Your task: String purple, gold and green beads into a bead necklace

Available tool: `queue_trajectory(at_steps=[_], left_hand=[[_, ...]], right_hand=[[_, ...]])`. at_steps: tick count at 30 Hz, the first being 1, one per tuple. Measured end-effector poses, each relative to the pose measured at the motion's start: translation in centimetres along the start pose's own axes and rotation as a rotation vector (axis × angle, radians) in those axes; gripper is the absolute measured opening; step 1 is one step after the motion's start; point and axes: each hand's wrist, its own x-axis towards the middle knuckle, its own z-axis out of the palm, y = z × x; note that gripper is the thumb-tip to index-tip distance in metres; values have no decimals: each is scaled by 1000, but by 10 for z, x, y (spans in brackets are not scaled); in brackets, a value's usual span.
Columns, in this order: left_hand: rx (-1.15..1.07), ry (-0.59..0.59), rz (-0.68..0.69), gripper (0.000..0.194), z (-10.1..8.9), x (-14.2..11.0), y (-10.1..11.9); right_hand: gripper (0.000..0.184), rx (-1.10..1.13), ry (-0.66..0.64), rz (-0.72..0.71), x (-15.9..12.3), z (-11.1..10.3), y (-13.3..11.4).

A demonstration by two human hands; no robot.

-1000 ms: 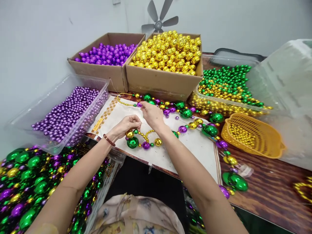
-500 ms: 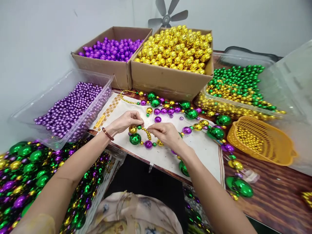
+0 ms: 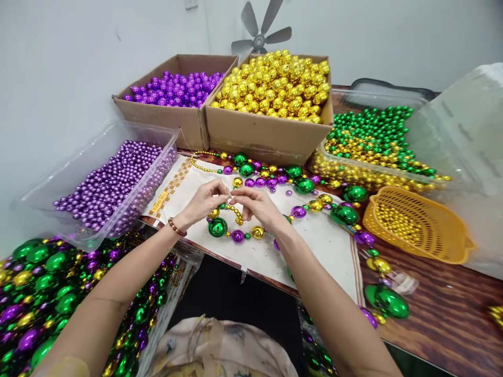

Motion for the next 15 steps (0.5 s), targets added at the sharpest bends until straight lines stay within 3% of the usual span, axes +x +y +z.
queue_trajectory(at_steps=[5, 11, 13, 15], left_hand=[[45, 127, 86, 18, 5, -1, -15], [32, 192, 134, 18, 12, -2, -21], [4, 197, 127, 17, 12, -2, -20], [-44, 216, 95, 17, 12, -2, -20]], right_hand=[[25, 64, 22, 34, 6, 8, 7], [21, 54, 22, 34, 13, 15, 10], [15, -87, 43, 16, 15, 11, 10], [10, -390, 120, -16, 14, -3, 7]])
